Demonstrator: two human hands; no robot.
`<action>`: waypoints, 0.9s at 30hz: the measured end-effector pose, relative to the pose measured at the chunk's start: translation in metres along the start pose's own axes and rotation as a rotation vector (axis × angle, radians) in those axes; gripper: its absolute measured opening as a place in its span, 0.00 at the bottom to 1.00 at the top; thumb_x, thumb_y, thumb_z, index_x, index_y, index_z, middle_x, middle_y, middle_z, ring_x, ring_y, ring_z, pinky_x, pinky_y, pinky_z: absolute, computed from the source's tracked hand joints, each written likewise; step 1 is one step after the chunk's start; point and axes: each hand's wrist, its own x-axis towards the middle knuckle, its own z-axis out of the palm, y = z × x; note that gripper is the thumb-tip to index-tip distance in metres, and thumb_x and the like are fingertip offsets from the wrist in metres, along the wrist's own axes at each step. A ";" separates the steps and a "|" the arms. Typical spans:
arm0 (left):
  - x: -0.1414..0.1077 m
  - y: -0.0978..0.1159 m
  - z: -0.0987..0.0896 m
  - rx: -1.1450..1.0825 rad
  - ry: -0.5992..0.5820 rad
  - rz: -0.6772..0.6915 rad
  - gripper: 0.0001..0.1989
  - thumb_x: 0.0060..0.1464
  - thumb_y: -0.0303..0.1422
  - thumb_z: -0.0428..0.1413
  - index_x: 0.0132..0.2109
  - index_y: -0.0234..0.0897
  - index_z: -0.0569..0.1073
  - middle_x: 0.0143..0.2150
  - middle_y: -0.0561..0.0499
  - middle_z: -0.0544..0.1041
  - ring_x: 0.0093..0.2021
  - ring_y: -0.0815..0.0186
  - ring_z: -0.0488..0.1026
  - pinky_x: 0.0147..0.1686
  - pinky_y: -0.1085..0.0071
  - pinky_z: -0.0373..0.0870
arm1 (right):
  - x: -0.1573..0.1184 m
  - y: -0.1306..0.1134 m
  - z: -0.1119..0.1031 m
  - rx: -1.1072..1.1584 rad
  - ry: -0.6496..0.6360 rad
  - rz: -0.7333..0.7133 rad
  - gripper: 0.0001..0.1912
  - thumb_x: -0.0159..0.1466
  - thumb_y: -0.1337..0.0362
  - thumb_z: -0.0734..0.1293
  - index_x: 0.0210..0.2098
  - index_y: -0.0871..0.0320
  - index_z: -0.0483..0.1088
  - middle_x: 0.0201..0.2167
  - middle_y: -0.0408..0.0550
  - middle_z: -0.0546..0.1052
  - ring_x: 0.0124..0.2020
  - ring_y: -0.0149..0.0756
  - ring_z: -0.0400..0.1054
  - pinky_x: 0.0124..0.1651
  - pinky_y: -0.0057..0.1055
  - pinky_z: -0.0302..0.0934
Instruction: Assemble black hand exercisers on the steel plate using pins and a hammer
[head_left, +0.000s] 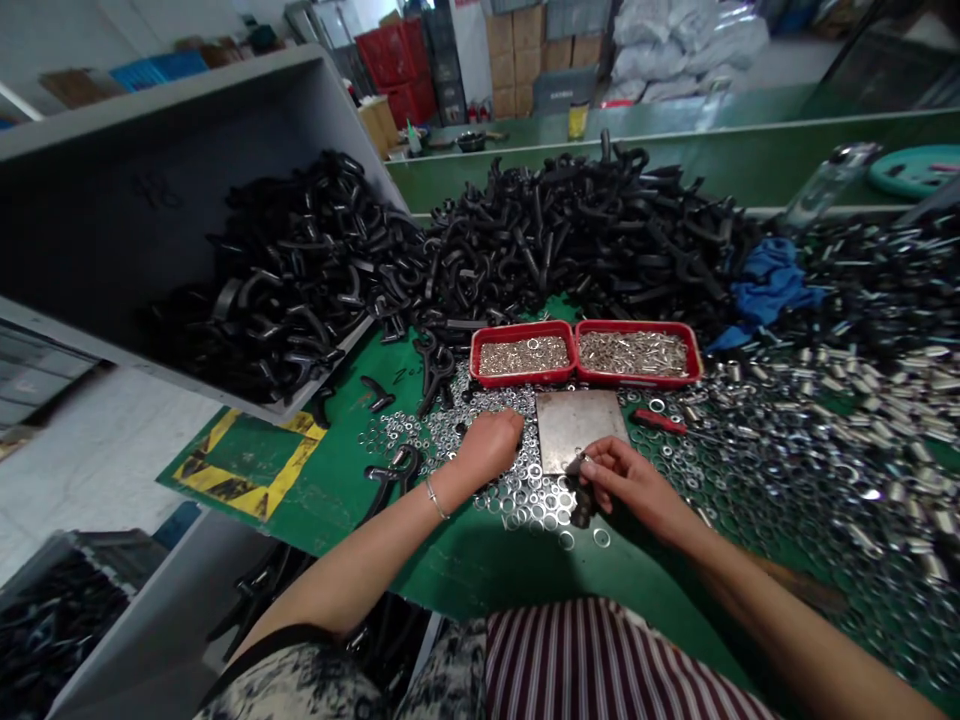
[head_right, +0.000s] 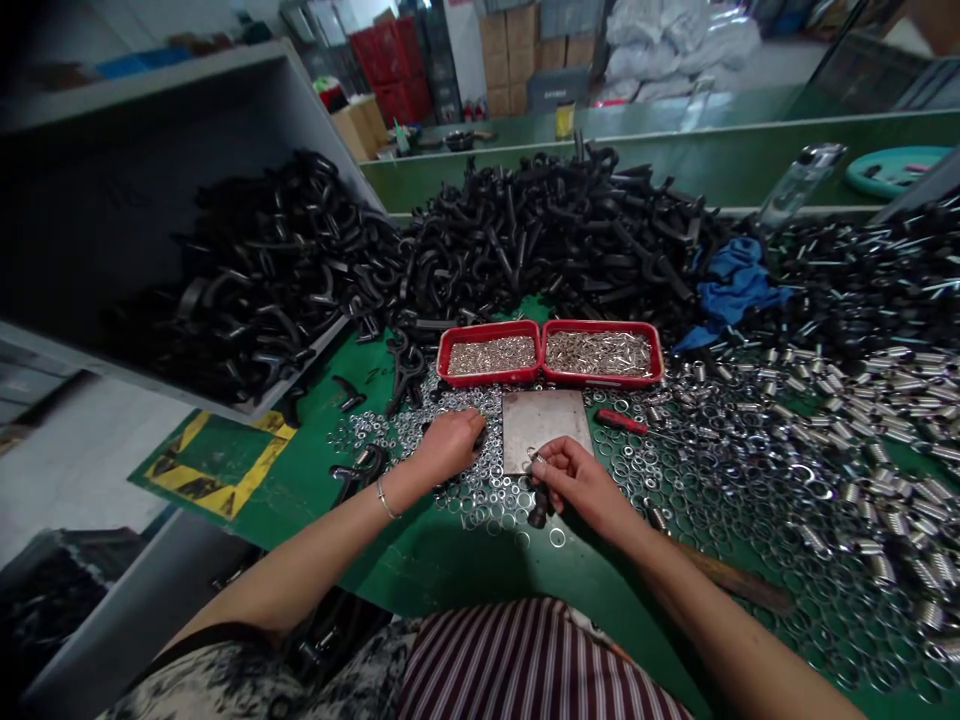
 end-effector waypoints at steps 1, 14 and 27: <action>-0.001 -0.001 -0.001 -0.068 0.050 -0.024 0.07 0.57 0.24 0.55 0.42 0.33 0.76 0.41 0.41 0.77 0.43 0.55 0.76 0.46 0.60 0.72 | 0.001 -0.002 -0.004 0.005 0.023 -0.001 0.19 0.62 0.51 0.72 0.42 0.54 0.64 0.25 0.37 0.72 0.19 0.25 0.61 0.22 0.26 0.52; 0.019 0.079 -0.001 -1.673 0.095 -0.340 0.15 0.52 0.40 0.65 0.43 0.35 0.77 0.31 0.49 0.81 0.32 0.64 0.79 0.36 0.69 0.75 | 0.021 -0.020 -0.026 0.204 0.048 -0.026 0.15 0.63 0.53 0.73 0.36 0.58 0.68 0.22 0.36 0.67 0.23 0.28 0.68 0.29 0.27 0.63; 0.020 0.089 -0.003 -1.388 -0.059 -0.169 0.12 0.56 0.40 0.62 0.42 0.36 0.76 0.31 0.50 0.79 0.30 0.65 0.77 0.35 0.69 0.74 | 0.025 -0.018 -0.059 0.510 -0.165 0.334 0.16 0.60 0.57 0.76 0.33 0.60 0.68 0.22 0.35 0.64 0.18 0.18 0.51 0.20 0.17 0.52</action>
